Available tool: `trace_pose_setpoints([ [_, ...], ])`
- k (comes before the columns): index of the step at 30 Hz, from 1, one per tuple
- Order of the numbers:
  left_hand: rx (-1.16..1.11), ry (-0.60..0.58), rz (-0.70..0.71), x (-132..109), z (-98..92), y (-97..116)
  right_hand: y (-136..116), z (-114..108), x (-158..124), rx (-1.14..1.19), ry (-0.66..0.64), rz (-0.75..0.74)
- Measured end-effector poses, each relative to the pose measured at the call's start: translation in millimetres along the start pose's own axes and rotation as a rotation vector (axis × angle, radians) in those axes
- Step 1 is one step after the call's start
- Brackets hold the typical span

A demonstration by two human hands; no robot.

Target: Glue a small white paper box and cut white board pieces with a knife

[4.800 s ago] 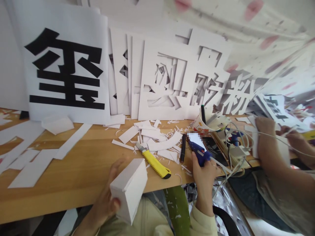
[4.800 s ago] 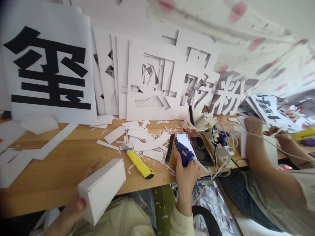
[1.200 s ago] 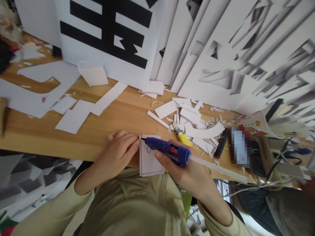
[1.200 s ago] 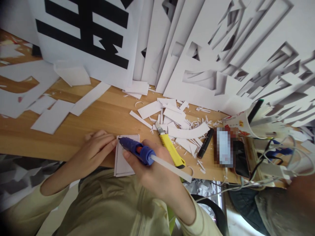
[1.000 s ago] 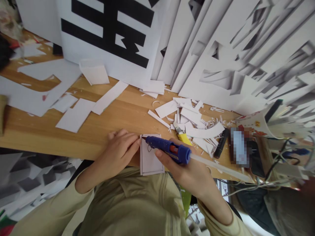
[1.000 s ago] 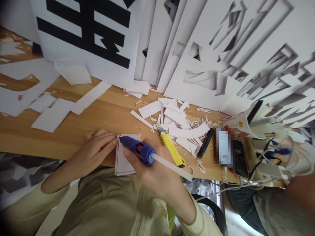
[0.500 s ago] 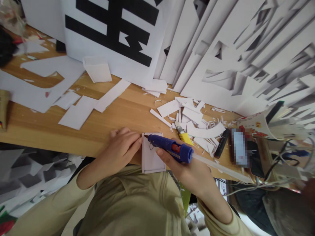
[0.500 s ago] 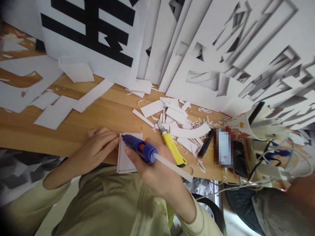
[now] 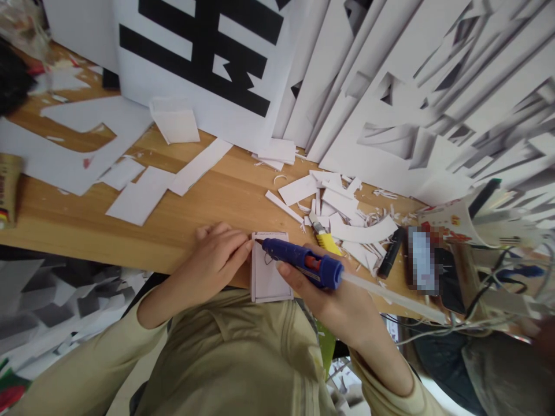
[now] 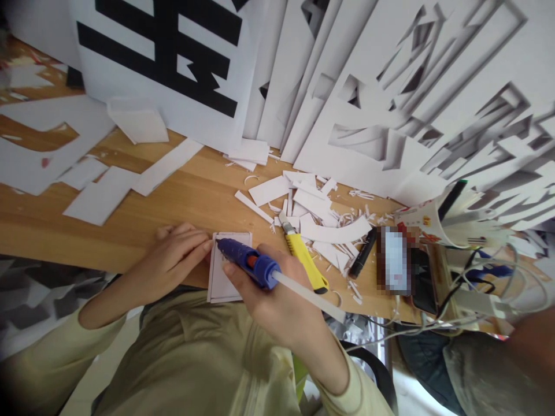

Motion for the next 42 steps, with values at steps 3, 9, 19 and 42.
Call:
trace_pose_setpoints([
  [3, 0.006, 0.003, 0.000, 0, -0.7, 0, -2, 0, 0, -0.008, 0.003, -0.020],
  [9, 0.032, -0.001, -0.018, -1, -0.6, -1, 0, 6, -2, 0.017, -0.058, 0.001],
  [19, 0.033, 0.010, -0.001, -1, -0.6, -1, -1, 3, -3, 0.015, -0.042, -0.007],
  [42, 0.030, 0.012, 0.004, -2, -1.6, -1, 5, 10, -9, -0.037, -0.070, 0.039],
])
Point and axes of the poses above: each hand's wrist, its own x-axis towards the middle knuckle, its own z-axis out of the palm, y = z × x, the point moved 10 cm from there along x, towards the middle knuckle, and after that the axes turned 14 degrees about -y, right-handed, at the moved point
